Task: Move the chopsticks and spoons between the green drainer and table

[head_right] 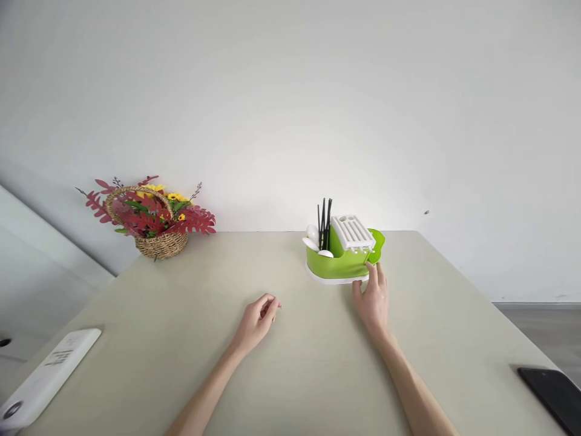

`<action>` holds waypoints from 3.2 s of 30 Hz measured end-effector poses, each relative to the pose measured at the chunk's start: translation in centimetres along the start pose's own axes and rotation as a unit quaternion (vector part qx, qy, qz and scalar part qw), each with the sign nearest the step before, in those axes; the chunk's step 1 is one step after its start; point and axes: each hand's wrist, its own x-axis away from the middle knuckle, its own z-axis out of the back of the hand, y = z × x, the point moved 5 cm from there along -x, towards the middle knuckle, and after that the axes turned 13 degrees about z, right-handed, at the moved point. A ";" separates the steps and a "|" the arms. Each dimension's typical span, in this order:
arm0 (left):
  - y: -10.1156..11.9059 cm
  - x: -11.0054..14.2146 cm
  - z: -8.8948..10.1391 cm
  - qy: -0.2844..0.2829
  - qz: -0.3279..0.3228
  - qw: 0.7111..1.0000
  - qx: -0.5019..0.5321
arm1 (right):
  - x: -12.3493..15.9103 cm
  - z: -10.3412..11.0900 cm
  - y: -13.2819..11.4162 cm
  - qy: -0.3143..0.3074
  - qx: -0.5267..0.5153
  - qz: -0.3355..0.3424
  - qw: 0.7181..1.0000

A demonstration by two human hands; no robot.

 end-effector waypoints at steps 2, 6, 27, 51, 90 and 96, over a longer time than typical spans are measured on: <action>0.0 0.0 0.0 0.001 -0.001 1.000 0.002 | 0.4 -0.5 -1.2 -0.015 0.001 0.018 1.000; -0.2 0.0 0.0 0.004 -0.001 1.000 0.002 | 1.0 -1.1 -3.2 -0.030 0.008 0.052 0.998; 1.0 0.1 0.0 0.013 0.002 1.000 0.021 | 2.0 -0.9 -8.3 -0.037 -0.052 0.196 0.979; 0.8 0.2 -0.5 -0.005 -0.011 1.000 -0.004 | 1.8 -0.5 -8.0 -0.016 -0.118 0.184 0.976; 0.5 0.0 0.0 0.032 -0.002 0.999 0.007 | 1.9 -0.2 -8.3 -0.027 -0.144 0.191 0.971; 0.5 0.1 -0.1 0.028 -0.003 1.000 0.000 | 1.6 0.2 -7.3 0.014 -0.150 0.117 0.982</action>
